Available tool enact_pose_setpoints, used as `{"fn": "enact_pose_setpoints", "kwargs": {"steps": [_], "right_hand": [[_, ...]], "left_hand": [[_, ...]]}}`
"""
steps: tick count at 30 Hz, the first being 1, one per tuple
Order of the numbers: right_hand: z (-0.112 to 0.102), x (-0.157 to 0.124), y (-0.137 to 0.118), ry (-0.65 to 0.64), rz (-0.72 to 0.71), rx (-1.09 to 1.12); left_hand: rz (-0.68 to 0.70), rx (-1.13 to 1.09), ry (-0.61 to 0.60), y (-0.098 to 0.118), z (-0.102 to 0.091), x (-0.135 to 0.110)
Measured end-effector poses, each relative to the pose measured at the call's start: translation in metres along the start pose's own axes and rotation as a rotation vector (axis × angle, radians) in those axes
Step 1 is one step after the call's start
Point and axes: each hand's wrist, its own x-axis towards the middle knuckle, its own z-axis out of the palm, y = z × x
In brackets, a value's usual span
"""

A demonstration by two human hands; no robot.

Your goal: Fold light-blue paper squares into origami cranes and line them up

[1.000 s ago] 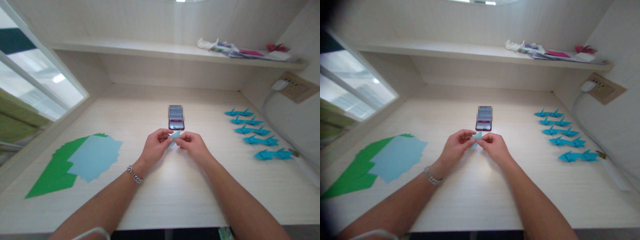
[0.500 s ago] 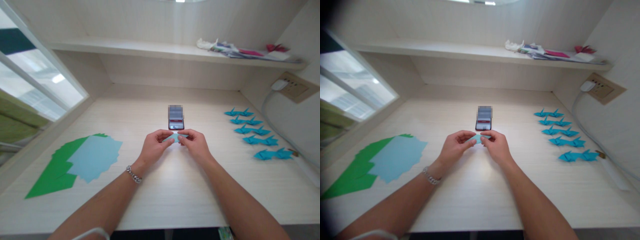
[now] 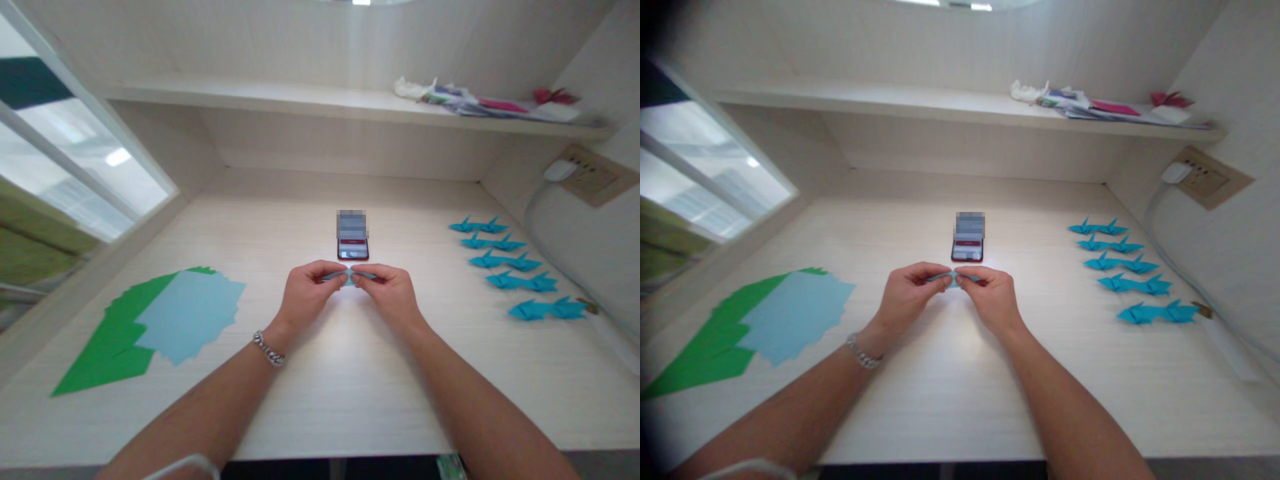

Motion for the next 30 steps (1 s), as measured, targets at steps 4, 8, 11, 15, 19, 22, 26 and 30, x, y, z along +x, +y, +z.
{"fn": "enact_pose_setpoints", "kwargs": {"steps": [4,8,11,15,19,22,26,30], "right_hand": [[0.001,-0.001,0.0,0.013,-0.015,-0.005],[0.001,-0.001,0.0,-0.003,-0.017,-0.014],[-0.001,0.0,-0.001,-0.03,-0.019,-0.05],[-0.004,0.002,-0.002,-0.088,-0.017,-0.094],[-0.006,0.003,-0.003,-0.119,0.009,-0.093],[-0.006,0.003,-0.004,-0.144,0.088,-0.036],[-0.004,0.002,-0.007,-0.153,0.23,0.133],[-0.002,0.0,-0.01,-0.13,0.297,0.269]], "left_hand": [[0.003,0.005,-0.002,0.001,0.0,0.0],[0.027,0.028,-0.029,0.001,0.0,0.0],[0.029,0.063,-0.06,0.001,0.0,-0.001],[-0.001,0.097,-0.104,0.001,-0.001,0.0],[-0.018,0.083,-0.149,0.002,-0.003,0.0],[-0.035,0.062,-0.167,0.003,-0.003,0.0],[-0.075,0.006,-0.19,0.007,-0.003,0.001],[-0.121,-0.073,-0.186,0.01,-0.003,0.002]]}}
